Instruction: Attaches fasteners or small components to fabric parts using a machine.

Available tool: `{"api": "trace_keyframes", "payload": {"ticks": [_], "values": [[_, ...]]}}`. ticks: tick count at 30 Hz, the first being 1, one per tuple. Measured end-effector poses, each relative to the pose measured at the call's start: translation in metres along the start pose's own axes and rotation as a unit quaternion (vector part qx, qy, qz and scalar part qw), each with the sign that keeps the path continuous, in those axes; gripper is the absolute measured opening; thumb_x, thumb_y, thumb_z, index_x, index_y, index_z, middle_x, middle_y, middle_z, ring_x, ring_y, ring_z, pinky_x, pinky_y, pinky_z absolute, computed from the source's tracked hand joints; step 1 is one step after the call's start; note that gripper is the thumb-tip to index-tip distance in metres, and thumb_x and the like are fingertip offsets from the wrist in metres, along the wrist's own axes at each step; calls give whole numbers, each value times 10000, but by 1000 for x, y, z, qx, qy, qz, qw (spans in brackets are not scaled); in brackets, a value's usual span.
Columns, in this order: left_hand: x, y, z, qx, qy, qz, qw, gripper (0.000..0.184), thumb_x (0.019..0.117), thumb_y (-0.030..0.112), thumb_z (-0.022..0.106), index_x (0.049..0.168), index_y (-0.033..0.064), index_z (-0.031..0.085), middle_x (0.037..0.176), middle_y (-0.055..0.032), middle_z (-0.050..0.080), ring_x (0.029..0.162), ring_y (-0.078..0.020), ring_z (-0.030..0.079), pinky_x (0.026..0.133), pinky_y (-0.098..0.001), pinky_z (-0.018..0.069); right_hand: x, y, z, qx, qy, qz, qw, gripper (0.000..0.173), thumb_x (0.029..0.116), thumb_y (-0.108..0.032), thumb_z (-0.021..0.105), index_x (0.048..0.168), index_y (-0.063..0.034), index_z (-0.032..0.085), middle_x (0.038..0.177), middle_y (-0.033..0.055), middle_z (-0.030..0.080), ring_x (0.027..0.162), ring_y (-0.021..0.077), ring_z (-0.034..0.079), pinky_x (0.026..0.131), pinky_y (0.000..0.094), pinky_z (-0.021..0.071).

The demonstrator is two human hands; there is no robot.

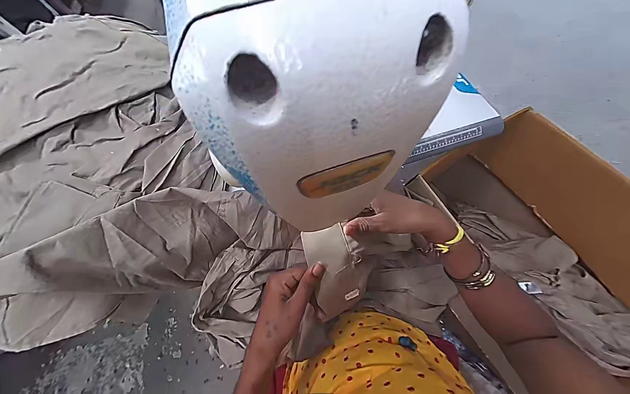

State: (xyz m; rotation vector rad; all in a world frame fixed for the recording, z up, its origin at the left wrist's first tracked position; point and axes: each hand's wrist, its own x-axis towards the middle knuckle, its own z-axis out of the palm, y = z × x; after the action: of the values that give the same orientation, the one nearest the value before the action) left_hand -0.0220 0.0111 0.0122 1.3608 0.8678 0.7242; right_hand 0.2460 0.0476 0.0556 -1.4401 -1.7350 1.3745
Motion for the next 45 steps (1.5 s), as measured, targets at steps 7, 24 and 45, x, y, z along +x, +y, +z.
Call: {"api": "trace_keyframes", "payload": {"ticks": [7, 24, 45], "values": [[41, 20, 2, 58, 100, -38, 993, 380, 1016, 209, 583, 646, 127, 604, 511, 78, 535, 425, -6, 500, 429, -185, 443, 7, -9, -1, -58, 156, -14, 986, 243, 987, -205, 688, 790, -91, 601, 617, -40, 487, 542, 24, 441, 520, 216, 357], [42, 17, 6, 95, 143, -12, 985, 363, 995, 170, 560, 634, 156, 602, 511, 107, 543, 425, 18, 510, 413, -165, 443, -13, 87, -101, -401, 396, -26, 826, 262, 951, -135, 709, 1191, -32, 720, 1172, 218, 656, 1102, 432, 604, 875, 570, 505], [39, 15, 15, 131, 181, 9, 975, 358, 1008, 218, 570, 658, 142, 562, 525, 105, 483, 448, 27, 462, 450, -159, 394, -13, 84, -112, -171, 428, -93, 883, 105, 971, -105, 692, 1033, -22, 706, 955, 114, 701, 829, 211, 646, 743, 391, 528]]}}
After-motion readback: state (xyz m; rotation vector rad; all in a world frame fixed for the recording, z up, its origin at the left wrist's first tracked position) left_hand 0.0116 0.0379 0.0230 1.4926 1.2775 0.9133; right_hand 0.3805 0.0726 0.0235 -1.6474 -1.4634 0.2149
